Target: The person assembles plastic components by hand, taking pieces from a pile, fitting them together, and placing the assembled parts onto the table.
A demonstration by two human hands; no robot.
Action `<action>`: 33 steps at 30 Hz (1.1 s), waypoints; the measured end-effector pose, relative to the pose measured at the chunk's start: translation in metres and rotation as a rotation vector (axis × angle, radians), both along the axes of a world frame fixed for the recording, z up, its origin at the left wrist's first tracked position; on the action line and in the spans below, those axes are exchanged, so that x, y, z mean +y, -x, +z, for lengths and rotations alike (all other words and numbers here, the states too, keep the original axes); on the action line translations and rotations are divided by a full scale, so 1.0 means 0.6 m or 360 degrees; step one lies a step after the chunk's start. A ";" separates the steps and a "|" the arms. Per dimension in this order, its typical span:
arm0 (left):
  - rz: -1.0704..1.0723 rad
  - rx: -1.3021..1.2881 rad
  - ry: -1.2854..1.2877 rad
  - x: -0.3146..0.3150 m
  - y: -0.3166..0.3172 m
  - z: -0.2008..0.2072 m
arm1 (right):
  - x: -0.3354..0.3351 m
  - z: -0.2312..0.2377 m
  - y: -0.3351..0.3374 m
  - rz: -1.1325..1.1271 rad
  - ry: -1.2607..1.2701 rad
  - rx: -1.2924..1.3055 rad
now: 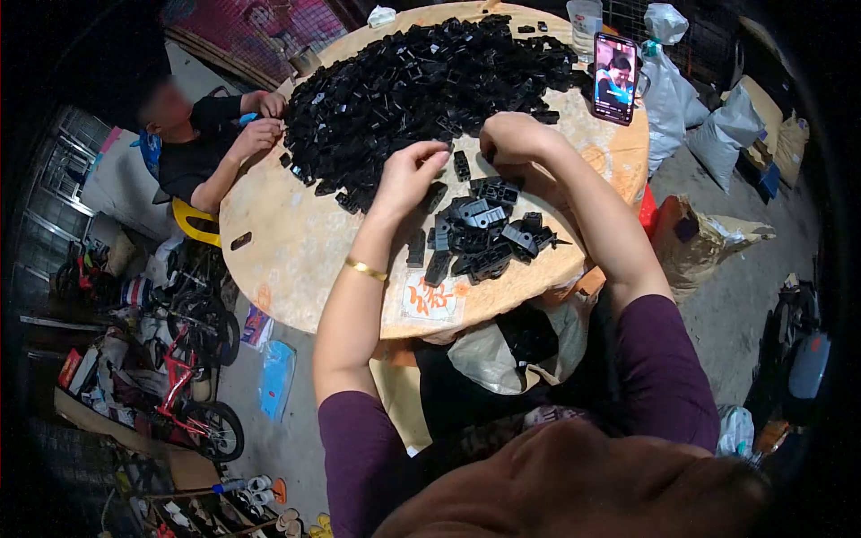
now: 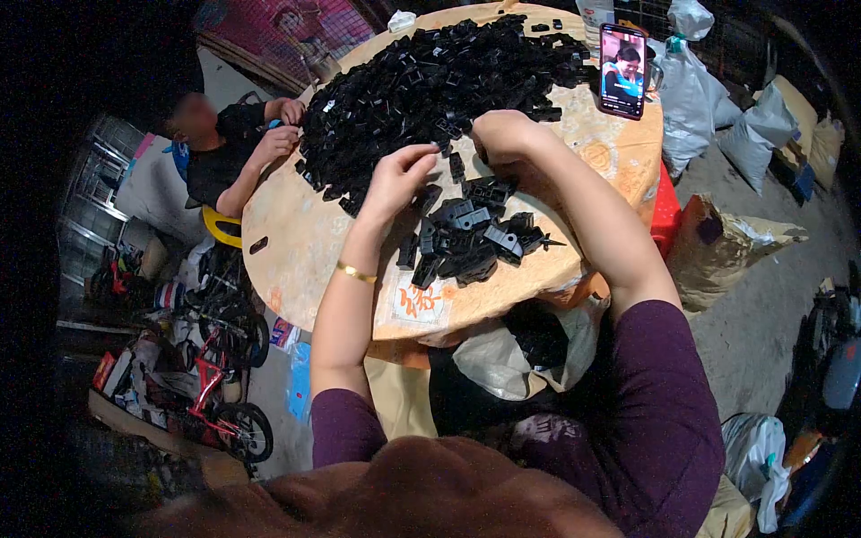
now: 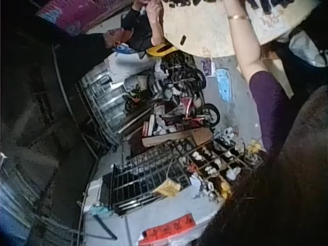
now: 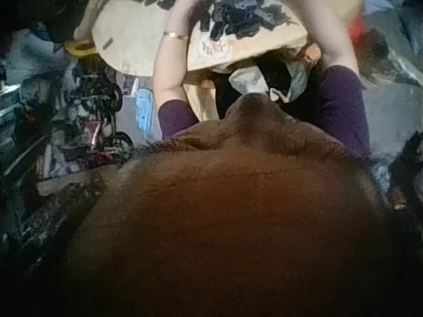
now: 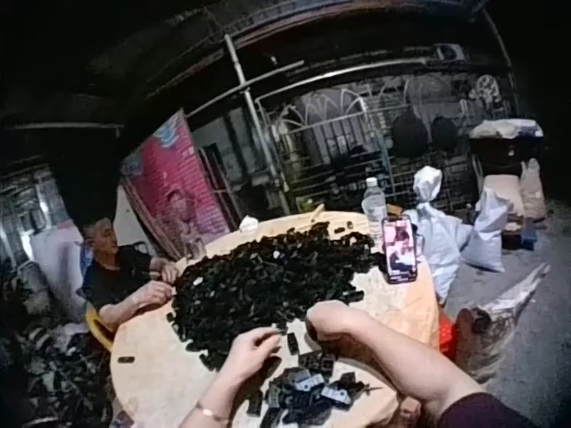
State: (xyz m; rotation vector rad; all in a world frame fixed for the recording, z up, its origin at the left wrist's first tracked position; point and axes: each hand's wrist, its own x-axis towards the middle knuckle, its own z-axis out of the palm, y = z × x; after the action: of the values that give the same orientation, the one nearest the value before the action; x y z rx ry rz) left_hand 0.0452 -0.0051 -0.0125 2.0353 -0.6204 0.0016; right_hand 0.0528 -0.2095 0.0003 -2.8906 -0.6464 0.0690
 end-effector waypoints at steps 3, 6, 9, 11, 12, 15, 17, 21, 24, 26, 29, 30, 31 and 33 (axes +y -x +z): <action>0.0102 -0.0437 -0.0471 -0.017 -0.008 -0.013 | -0.005 -0.017 -0.022 0.0084 -0.0540 -0.0271; 0.0404 -0.0937 -0.0556 0.023 -0.028 -0.002 | 0.003 -0.014 -0.031 -0.0086 -0.1185 -0.0428; 0.0648 -0.0488 -0.0721 0.103 -0.030 0.046 | -0.007 -0.015 -0.036 -0.0274 -0.1439 -0.0324; 0.0449 -0.0128 -0.0790 0.175 -0.031 0.056 | -0.013 -0.025 -0.049 -0.0251 -0.1393 -0.0397; 0.0351 0.0019 -0.0860 0.186 -0.018 0.064 | -0.010 -0.023 -0.049 -0.0259 -0.1386 -0.0358; 0.0205 0.0189 -0.1139 0.161 0.000 0.058 | 0.004 -0.020 -0.043 -0.0284 -0.1644 -0.0101; 0.0072 -0.0149 -0.1234 0.139 -0.005 0.037 | 0.009 -0.021 -0.042 -0.0251 -0.1734 0.0036; 0.0081 -0.0328 -0.1171 0.084 0.000 0.021 | 0.012 -0.007 -0.021 -0.0065 -0.1858 0.0270; 0.0110 -0.0272 -0.1081 0.058 0.001 0.014 | 0.023 -0.021 -0.023 0.0056 -0.1911 0.0347; 0.0093 -0.0384 -0.0843 0.063 -0.009 -0.004 | 0.047 -0.008 -0.004 0.0060 -0.1803 0.0344; 0.0179 -0.0370 -0.0601 0.038 -0.009 -0.013 | 0.063 -0.016 0.002 0.0189 -0.1919 0.0353; 0.0229 -0.0313 -0.0491 0.027 -0.010 -0.015 | 0.068 -0.021 -0.003 0.0236 -0.1955 0.0312; 0.0282 -0.0254 -0.0382 0.018 -0.011 -0.017 | 0.066 -0.026 -0.005 0.0336 -0.1896 0.0193; 0.0229 -0.0295 -0.0205 0.006 -0.014 -0.020 | 0.065 -0.035 -0.006 0.0514 -0.1759 -0.0005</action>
State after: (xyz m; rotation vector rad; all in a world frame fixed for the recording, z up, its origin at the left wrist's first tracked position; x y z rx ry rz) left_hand 0.0534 -0.0015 -0.0242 2.2178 -0.5999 0.2429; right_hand 0.0566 -0.1707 -0.0208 -1.7193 -0.8022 -0.1918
